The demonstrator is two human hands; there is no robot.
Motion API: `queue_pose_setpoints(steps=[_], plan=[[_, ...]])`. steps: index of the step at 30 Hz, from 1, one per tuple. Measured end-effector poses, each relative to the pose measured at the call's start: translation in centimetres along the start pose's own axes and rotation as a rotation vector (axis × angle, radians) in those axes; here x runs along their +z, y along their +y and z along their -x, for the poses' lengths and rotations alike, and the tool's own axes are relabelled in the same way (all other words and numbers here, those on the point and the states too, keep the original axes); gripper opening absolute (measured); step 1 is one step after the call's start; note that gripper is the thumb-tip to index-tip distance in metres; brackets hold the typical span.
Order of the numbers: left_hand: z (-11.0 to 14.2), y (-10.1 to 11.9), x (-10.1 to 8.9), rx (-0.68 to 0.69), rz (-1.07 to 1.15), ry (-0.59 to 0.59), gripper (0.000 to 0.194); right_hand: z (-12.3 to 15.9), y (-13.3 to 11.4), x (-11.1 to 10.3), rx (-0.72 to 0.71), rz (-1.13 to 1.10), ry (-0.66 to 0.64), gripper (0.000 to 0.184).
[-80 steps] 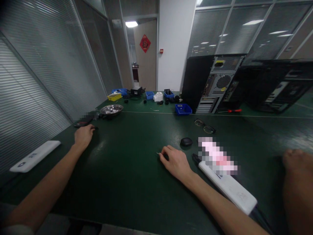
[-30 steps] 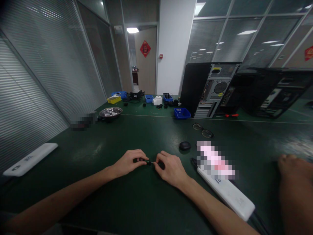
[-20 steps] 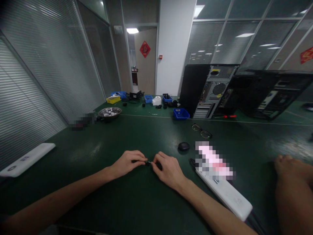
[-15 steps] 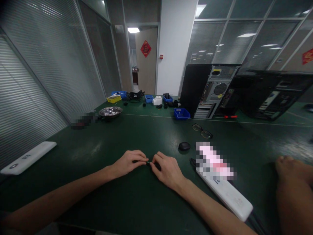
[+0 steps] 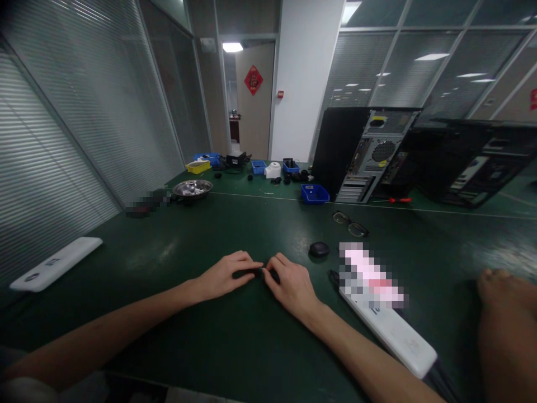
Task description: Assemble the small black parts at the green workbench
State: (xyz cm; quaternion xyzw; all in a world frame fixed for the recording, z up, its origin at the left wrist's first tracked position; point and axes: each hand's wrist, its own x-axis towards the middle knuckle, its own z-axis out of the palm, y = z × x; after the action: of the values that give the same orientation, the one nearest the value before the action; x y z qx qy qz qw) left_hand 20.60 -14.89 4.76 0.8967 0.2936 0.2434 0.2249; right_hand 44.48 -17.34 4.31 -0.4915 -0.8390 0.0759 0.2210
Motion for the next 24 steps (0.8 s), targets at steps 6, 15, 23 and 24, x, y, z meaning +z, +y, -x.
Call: queue_pose_setpoints(steps=[6,15,23,24], plan=[[-0.3,0.4,0.0,-0.005,-0.066,-0.05,0.038,-0.5,0.3,-0.3,0.013,0.152,-0.07,0.017],[-0.1,-0.1,-0.1,0.01,-0.012,0.005,0.024,-0.1,1.5,-2.0,0.159,0.166,-0.118,0.018],[-1.1,-2.3,-0.5,0.004,-0.005,-0.016,0.026,0.0,1.5,-1.5,0.15,0.1,-0.074,0.015],[-0.9,-3.6,-1.1,-0.03,-0.005,0.01,0.027,0.0,1.6,-1.5,0.146,0.091,-0.073,0.015]])
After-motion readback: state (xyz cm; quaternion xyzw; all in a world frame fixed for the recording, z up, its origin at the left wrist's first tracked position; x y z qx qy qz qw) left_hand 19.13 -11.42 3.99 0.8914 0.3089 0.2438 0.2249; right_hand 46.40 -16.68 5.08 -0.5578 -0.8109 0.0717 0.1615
